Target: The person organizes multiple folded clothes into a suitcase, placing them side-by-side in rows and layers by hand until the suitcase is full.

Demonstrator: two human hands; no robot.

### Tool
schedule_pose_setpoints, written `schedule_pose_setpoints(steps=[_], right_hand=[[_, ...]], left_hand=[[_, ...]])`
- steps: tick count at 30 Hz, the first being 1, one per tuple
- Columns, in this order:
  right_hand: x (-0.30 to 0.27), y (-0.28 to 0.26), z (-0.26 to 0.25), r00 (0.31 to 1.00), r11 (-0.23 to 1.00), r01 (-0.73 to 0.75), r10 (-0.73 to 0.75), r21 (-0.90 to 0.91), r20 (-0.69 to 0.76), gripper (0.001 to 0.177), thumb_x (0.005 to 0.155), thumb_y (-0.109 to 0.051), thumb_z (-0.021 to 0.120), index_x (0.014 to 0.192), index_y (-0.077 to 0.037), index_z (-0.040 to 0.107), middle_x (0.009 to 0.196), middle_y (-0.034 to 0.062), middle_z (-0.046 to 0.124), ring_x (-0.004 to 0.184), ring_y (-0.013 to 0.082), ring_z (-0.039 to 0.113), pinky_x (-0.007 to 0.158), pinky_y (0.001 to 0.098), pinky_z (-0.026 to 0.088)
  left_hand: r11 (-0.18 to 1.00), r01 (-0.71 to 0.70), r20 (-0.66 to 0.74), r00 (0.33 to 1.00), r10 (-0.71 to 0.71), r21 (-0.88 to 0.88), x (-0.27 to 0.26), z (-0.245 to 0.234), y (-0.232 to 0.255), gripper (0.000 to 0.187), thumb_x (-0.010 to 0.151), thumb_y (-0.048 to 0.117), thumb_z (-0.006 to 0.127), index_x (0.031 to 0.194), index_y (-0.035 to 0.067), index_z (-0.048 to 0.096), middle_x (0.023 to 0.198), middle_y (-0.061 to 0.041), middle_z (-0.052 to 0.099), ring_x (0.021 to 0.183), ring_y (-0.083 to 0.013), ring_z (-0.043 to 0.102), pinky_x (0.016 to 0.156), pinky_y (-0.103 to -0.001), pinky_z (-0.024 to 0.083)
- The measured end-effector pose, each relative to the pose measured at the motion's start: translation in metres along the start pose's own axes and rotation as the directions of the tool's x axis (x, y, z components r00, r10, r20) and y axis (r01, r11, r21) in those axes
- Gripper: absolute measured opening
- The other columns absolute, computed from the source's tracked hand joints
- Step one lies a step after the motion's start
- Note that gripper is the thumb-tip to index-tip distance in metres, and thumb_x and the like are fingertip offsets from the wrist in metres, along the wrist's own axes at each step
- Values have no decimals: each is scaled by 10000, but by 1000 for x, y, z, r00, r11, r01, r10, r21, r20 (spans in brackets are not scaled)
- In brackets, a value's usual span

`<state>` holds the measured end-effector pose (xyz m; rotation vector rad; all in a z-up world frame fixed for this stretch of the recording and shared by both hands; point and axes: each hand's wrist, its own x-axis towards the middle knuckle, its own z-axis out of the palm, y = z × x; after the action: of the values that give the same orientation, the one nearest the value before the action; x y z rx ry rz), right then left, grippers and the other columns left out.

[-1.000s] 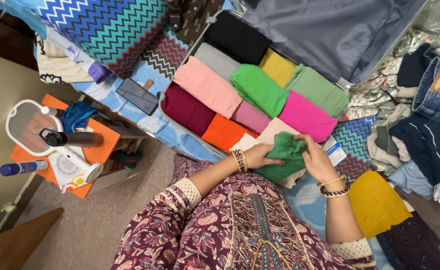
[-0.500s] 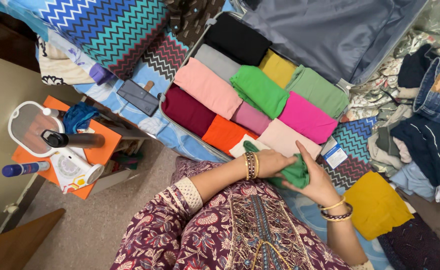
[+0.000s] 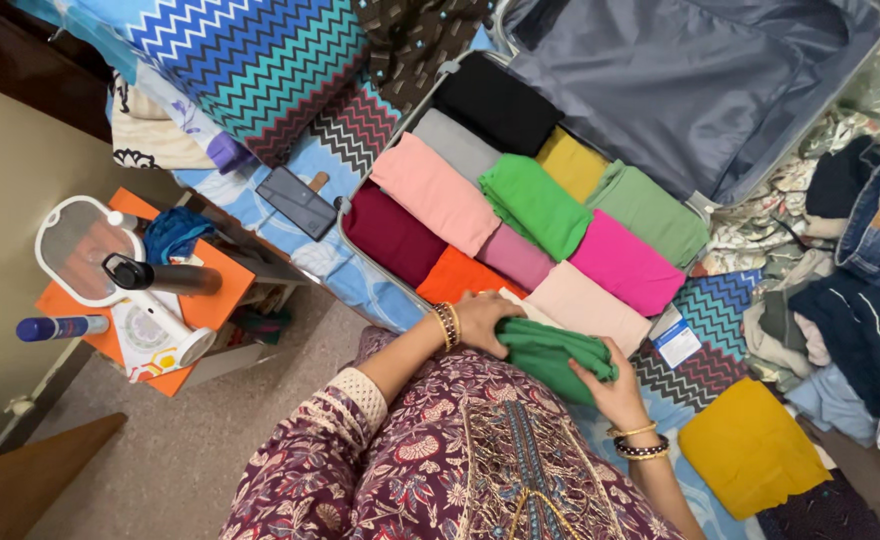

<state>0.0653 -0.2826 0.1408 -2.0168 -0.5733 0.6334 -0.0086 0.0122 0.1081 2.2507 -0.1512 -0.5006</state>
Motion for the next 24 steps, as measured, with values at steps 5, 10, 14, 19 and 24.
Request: schedule_pose_setpoints(steps=[5,10,14,19,24], right_hand=[[4,17,8,1000,992,-6,8,129,-20,325,873,-93,764,1143,-22,598,1012,50,714,948,97,649,836,257,531],[3,16,8,997,998,1,4,67,-80,326,869,-73,771,1138,-20,592,972,47,692,920,97,630,814,255,522],[3,23,9,992,966,-18,49,259,-117,302,886,-60,739,1142,-6,588,1010,32,693,956,93,645,848,244,525],[9,31,8,952,897,-100,212,431,-220,317,910,-44,728,1195,-8,594,1032,14,677,947,88,614,818,245,507],[38,48,18,912,788,51,213,613,-351,368,957,-77,755,1284,15,616,1144,27,682,1030,104,631,916,255,504]], left_hand=[[1000,-15,21,1000,15,-13,-1,0,-15,819,571,374,876,1310,163,594,1232,-100,631,1147,-327,538,967,-501,421],[993,-113,-157,982,107,-29,5,29,-39,570,695,162,725,1252,106,621,1125,-149,699,1072,-333,639,972,-453,504],[950,-204,-355,928,111,-238,20,49,-68,465,712,72,676,1176,80,656,1105,-162,715,1044,-332,665,962,-415,528],[444,-208,-241,970,-19,-871,45,53,-86,445,888,116,590,1323,41,637,1177,-131,670,1126,-226,616,1008,-351,506],[731,-241,-410,910,-58,-638,51,10,-47,596,932,332,707,1391,78,423,1232,-185,645,1161,-245,613,982,-361,503]])
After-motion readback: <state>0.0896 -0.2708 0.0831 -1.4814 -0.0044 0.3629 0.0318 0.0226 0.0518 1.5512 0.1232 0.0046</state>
